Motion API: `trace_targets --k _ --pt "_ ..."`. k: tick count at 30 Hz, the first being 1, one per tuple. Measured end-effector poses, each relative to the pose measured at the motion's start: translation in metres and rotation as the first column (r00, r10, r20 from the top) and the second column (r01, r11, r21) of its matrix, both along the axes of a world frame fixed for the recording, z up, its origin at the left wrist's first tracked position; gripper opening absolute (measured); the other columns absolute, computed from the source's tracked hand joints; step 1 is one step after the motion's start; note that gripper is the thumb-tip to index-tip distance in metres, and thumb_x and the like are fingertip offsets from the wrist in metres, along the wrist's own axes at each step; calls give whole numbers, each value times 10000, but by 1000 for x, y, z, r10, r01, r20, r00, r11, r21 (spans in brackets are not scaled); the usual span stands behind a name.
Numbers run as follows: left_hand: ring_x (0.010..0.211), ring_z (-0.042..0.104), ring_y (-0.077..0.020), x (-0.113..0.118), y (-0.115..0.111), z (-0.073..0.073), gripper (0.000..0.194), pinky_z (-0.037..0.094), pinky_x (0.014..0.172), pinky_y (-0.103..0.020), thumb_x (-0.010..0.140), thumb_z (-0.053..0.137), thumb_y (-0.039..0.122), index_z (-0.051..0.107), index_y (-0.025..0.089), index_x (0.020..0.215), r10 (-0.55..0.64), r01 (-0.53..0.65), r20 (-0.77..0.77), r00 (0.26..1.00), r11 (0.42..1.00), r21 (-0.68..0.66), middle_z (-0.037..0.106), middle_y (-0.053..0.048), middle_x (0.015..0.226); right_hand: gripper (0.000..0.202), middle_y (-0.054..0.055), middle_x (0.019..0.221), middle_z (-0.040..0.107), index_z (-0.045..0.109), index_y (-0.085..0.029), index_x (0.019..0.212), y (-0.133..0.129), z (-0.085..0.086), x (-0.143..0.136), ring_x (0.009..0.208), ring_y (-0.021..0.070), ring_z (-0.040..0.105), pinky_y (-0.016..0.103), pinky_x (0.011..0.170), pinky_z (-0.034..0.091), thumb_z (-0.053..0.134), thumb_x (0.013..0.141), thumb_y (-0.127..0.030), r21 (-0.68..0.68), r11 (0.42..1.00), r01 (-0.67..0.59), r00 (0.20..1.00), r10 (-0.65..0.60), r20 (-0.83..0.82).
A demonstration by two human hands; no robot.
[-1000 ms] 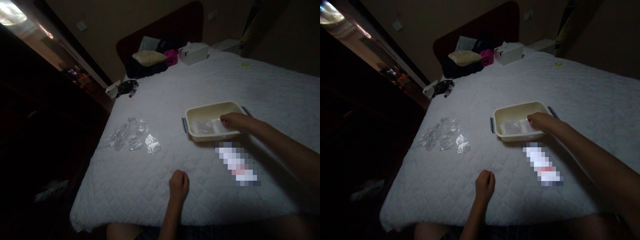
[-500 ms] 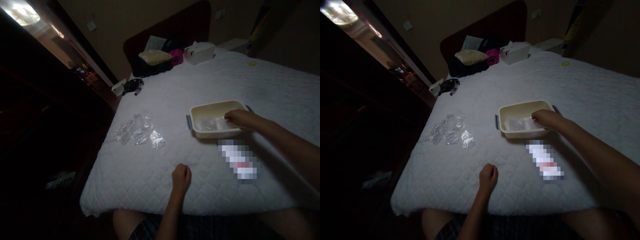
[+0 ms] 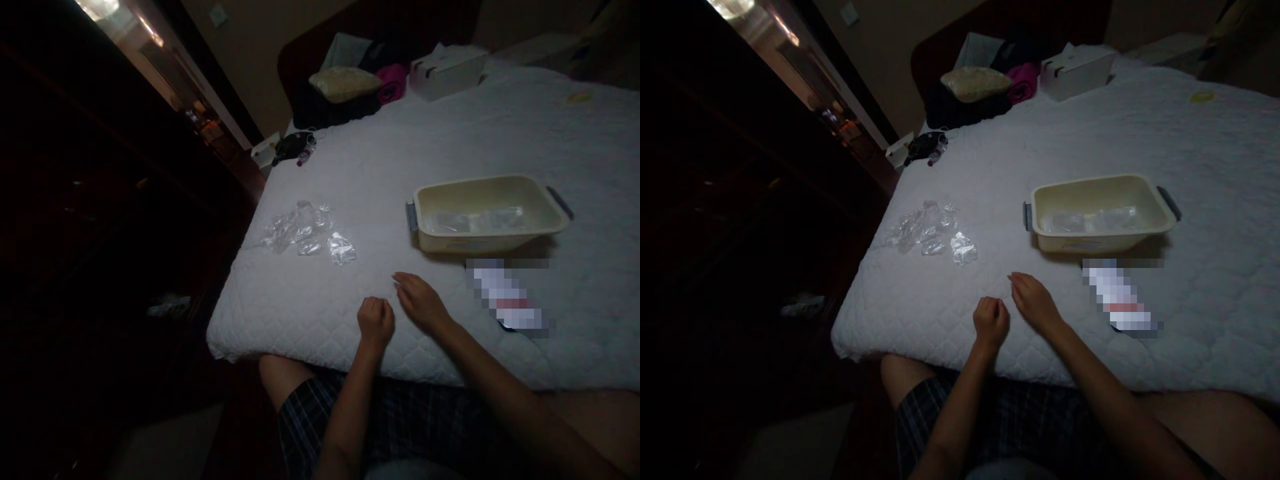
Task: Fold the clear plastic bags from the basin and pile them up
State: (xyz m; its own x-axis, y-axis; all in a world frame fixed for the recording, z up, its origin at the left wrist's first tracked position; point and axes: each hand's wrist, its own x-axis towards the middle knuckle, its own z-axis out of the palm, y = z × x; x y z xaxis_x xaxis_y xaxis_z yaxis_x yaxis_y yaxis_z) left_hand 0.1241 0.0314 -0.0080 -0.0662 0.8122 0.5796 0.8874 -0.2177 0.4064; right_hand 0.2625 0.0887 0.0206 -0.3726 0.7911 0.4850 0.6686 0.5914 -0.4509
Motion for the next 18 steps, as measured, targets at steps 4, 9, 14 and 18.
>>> trace_targets --k 4,9,14,18 --pt "801 576 -187 -31 -14 8 152 477 763 -331 869 498 163 585 171 746 61 -62 -54 997 998 -19 618 -64 785 340 174 1233 617 634 -129 1138 -20 -38 -23 1157 271 560 473 999 427 399 905 -203 41 998 58 988 -63 142" --pt "1221 498 -311 -83 -25 7 243 435 985 -506 843 554 184 608 145 1077 189 -201 -238 953 979 -28 594 -160 1229 312 164 1241 608 646 -130 1106 -17 -45 -18 1136 267 565 456 990 433 428 903 -224 90 995 51 980 -67 186" --pt "1249 499 -319 -97 -24 -9 327 439 1002 -522 846 567 233 587 141 1159 239 -260 -226 944 963 -68 585 -160 1281 281 163 1184 627 655 -129 1053 -14 -47 -20 1078 269 584 452 944 457 452 889 -235 124 988 89 978 -111 176" --pt "1255 496 -326 -93 -23 -12 331 432 1008 -531 836 576 218 595 130 1154 240 -258 -178 954 962 -87 589 -170 1278 275 168 1106 648 652 -119 1027 -6 -39 -42 1018 275 597 452 899 478 448 877 -225 115 984 136 982 -149 115"
